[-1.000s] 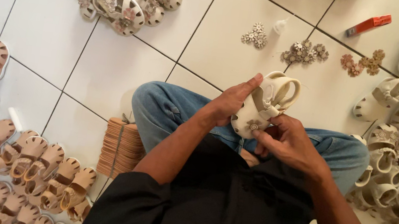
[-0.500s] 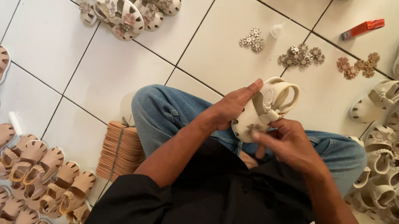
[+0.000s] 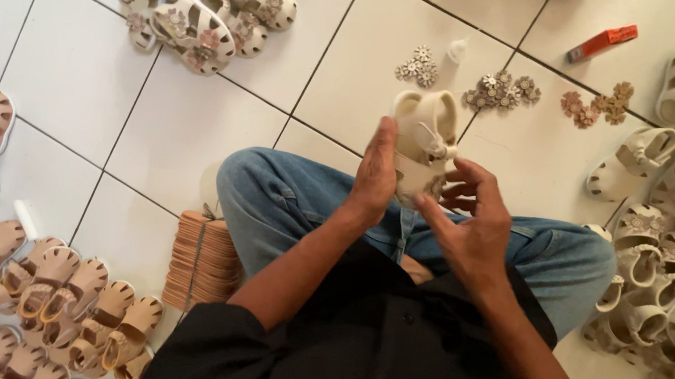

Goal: The person sits on the floor holding a child's sandal and uses a glue bottle to apply glue to the toe area, then presses a decorative flower appliqué onto the glued spot. They repeat the gluing and attaching process on additional sandals, turning the shoes to reach different spots.

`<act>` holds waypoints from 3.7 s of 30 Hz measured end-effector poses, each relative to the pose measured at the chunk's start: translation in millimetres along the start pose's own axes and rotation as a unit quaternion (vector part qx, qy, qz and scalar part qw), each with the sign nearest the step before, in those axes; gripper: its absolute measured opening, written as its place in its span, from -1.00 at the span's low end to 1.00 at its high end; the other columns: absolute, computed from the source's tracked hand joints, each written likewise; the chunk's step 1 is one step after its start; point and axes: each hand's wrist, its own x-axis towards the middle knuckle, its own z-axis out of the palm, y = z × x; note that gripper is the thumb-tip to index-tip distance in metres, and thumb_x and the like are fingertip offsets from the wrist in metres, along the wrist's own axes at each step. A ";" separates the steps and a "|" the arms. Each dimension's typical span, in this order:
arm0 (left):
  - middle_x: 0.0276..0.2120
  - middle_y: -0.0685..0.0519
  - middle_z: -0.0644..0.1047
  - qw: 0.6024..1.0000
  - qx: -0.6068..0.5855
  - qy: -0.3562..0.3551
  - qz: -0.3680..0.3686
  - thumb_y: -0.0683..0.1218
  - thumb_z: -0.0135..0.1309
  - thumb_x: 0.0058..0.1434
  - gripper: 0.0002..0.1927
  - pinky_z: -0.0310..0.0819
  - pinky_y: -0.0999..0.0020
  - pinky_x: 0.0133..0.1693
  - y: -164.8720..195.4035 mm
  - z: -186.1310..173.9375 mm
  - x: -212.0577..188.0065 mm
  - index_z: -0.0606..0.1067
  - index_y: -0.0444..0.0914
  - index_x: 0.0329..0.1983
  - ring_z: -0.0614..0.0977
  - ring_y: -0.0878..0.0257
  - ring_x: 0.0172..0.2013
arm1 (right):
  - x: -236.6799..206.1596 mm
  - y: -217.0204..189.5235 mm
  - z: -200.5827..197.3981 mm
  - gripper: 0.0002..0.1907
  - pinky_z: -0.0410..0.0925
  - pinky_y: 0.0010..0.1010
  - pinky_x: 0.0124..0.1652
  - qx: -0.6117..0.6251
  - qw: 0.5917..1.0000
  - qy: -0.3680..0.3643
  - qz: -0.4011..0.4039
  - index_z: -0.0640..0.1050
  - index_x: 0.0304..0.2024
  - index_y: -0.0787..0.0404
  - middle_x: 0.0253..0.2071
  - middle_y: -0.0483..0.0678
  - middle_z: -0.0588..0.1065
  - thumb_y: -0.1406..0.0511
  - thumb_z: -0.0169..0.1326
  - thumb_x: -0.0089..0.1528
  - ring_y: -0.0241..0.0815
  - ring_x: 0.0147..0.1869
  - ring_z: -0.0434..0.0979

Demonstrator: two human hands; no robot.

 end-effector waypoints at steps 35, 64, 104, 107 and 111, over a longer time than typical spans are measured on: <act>0.10 -0.04 0.54 0.969 -0.210 -0.043 -0.126 0.24 -0.37 0.59 -0.39 0.55 0.26 0.09 50.1 -59.6 154.2 0.37 -0.30 0.34 0.58 0.19 0.07 | 189.8 76.3 43.3 -0.60 0.50 -0.60 -0.20 0.209 0.944 -0.235 0.096 0.54 0.14 0.33 0.17 -0.06 0.44 0.42 0.18 0.23 -0.43 -0.16 0.53; 0.11 -0.02 0.56 0.959 -0.219 -0.058 -0.173 0.27 -0.24 0.48 -0.36 0.54 0.20 0.11 50.9 -75.5 195.4 0.33 -0.27 0.37 0.61 0.19 0.07 | 270.8 194.1 75.9 -0.47 0.46 -0.35 -0.26 -0.137 0.990 0.039 0.017 0.45 0.11 0.32 -0.04 0.08 0.47 0.28 0.42 0.22 -0.15 -0.18 0.53; -0.18 -0.06 0.57 0.997 0.014 -0.077 0.001 0.18 0.14 0.30 -0.41 0.68 0.28 -0.13 97.4 -83.1 -45.3 0.36 -0.34 0.17 0.67 0.25 -0.18 | -1.9 -95.2 -31.5 -0.73 0.52 -0.43 -0.11 -0.284 0.938 0.014 -0.197 0.62 0.01 0.20 -0.05 -0.03 0.61 0.39 0.38 0.28 -0.18 -0.06 0.67; -0.19 -0.06 0.57 0.997 0.003 -0.079 0.001 0.17 0.15 0.30 -0.41 0.67 0.28 -0.14 99.4 -86.8 -50.3 0.37 -0.36 0.15 0.65 0.25 -0.19 | -5.2 -99.4 -26.3 -0.72 0.52 -0.44 -0.11 -0.279 0.939 0.013 -0.202 0.62 0.02 0.19 -0.06 -0.03 0.61 0.39 0.38 0.28 -0.18 -0.06 0.67; -0.19 -0.05 0.57 0.997 0.010 -0.082 0.005 0.18 0.14 0.30 -0.41 0.67 0.29 -0.14 101.4 -89.9 -54.8 0.37 -0.36 0.15 0.65 0.25 -0.19 | -9.0 -102.8 -23.5 -0.71 0.52 -0.45 -0.10 -0.277 0.940 0.003 -0.198 0.62 0.03 0.19 -0.06 -0.03 0.62 0.40 0.37 0.27 -0.18 -0.05 0.67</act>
